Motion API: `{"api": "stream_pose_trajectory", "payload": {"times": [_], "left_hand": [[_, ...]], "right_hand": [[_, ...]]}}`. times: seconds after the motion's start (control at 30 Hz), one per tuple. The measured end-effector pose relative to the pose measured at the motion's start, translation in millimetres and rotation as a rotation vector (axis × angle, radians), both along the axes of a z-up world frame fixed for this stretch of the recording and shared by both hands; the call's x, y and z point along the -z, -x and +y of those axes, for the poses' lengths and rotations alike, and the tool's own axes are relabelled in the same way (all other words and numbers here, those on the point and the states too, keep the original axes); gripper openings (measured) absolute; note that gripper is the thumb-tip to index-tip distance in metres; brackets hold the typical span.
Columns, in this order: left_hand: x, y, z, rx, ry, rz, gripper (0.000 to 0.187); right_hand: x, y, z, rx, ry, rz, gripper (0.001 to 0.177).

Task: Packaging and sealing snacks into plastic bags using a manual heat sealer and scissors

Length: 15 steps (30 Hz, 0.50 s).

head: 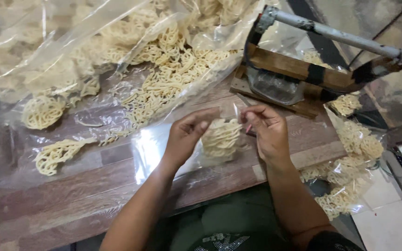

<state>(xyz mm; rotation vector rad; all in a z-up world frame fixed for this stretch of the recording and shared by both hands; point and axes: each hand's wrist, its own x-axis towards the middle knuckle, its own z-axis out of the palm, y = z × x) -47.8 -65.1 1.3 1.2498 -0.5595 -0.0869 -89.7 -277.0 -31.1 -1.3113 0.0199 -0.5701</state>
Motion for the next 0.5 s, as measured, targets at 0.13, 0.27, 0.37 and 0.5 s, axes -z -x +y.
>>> {"api": "stream_pose_trajectory", "payload": {"times": [0.13,0.27,0.37,0.5], "left_hand": [[-23,0,-9,-0.026,-0.056,-0.029,0.02],[-40,-10,-22,-0.058,-0.202,-0.15,0.011],[-48,-24,-39,-0.127,-0.286,-0.021,0.018],[-74,-30,-50,0.133,-0.133,0.231,0.035]], "right_hand": [[-21,9,-11,0.068,-0.007,-0.03,0.013],[-16,1,-48,0.145,0.252,-0.195,0.01],[-13,-9,-66,0.172,0.131,-0.188,0.009],[-38,-3,-65,0.142,0.072,-0.193,0.024]]}}
